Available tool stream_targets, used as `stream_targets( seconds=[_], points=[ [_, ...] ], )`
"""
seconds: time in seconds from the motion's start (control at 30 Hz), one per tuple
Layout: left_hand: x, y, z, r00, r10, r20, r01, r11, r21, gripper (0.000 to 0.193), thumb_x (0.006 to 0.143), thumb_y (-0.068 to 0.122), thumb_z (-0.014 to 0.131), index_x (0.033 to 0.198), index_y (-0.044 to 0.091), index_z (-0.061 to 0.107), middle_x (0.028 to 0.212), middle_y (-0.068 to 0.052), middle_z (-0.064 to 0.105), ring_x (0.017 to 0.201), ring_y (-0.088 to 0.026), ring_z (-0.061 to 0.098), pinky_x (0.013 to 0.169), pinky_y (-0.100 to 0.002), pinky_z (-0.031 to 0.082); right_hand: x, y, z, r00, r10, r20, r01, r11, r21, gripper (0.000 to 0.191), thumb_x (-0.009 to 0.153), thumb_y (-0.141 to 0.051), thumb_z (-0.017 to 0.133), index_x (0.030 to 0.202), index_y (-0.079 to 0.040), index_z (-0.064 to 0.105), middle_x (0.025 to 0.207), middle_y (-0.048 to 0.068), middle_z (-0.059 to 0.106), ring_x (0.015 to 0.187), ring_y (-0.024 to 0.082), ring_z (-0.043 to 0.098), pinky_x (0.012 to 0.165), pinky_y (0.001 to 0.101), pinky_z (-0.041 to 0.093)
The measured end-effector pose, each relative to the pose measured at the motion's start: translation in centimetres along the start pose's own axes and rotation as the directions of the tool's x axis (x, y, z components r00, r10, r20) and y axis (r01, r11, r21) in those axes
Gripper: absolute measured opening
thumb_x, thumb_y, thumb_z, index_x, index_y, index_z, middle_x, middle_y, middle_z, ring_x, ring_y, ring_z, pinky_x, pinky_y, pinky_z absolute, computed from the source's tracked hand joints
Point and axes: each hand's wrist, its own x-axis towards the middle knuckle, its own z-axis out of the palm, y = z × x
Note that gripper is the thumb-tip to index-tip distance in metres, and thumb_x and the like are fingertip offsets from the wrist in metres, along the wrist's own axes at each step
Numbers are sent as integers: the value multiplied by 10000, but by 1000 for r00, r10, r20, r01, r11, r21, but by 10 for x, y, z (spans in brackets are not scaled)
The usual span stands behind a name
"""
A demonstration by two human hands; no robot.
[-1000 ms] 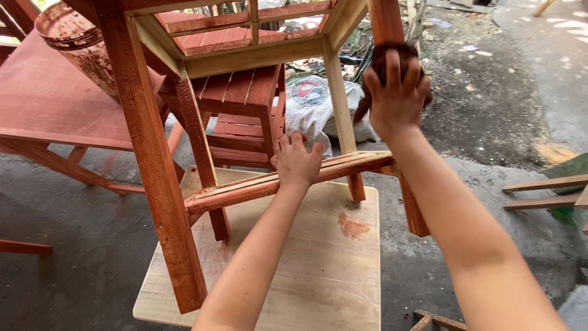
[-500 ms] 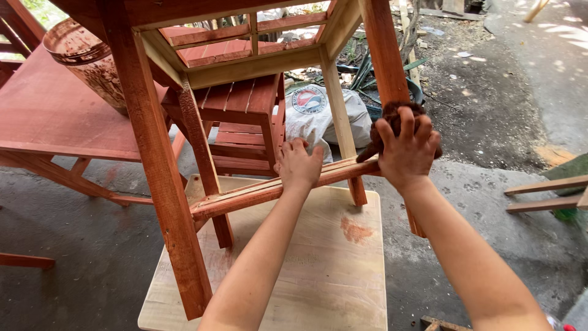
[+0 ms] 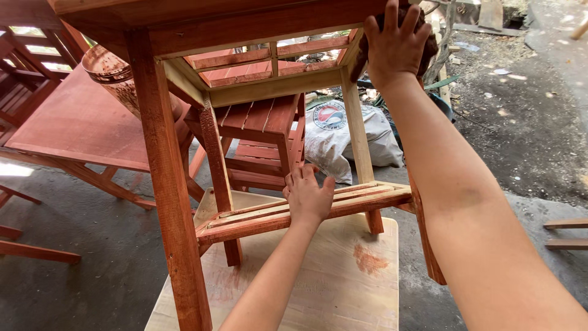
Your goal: The person applies a reddish-brown stain to wooden chair and stool frames using a cloth, wiping the legs, stretchers, and rails of an upside-down chair resting on a board. They work the cloth along each bar and around joints, coating the raw wood surfaces of the frame.
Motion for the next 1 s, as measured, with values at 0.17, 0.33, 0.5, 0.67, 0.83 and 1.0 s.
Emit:
stream_targets(
  seconds=[0.17,0.33,0.5,0.67,0.83,1.0],
  points=[
    [-4,-3,1,1000,22,-21,-22,1000,-10,492,846,428,642,1225,117,597,1353,-126,520,1344,-347,403,1104,-550,296,-10,4,-9,1000,18,9,-18,1000,20,657,754,-258,773,1374,-287,560,1435,167,376,1285,490,341,899,651,385],
    [-9,0,0,997,61,-37,-60,998,28,487,835,419,647,1209,110,600,1303,-123,528,1315,-344,412,1089,-541,304,-72,24,-62,998,-24,53,13,981,195,547,822,-255,772,1318,-262,542,1455,144,373,1263,437,363,917,614,400],
    [-13,4,0,995,97,-13,-97,995,20,458,838,410,630,1184,111,611,1262,-110,534,1288,-325,409,1092,-544,285,-164,38,-129,992,47,116,-85,930,356,452,885,-239,776,1268,-266,536,1432,114,405,1308,385,369,936,584,401],
    [-14,5,4,992,128,-9,-127,991,38,450,845,415,619,1178,113,618,1279,-122,538,1300,-330,406,1083,-560,287,-254,38,-190,965,193,175,-242,913,328,497,835,-265,792,1264,-269,542,1403,88,460,1299,372,415,972,568,396],
    [-13,6,6,995,91,38,-93,993,71,448,864,446,606,1178,126,619,1308,-116,555,1299,-343,428,1052,-581,331,-322,32,-222,949,257,180,-293,932,213,459,864,-235,777,1265,-253,555,1419,95,489,1291,364,452,977,544,401],
    [-14,7,7,993,111,45,-114,990,86,457,870,474,606,1172,132,620,1309,-119,551,1305,-338,430,1037,-593,339,-391,35,-266,938,296,183,-329,926,187,418,874,-223,773,1227,-241,549,1394,97,508,1279,372,480,993,548,404]
  ],
)
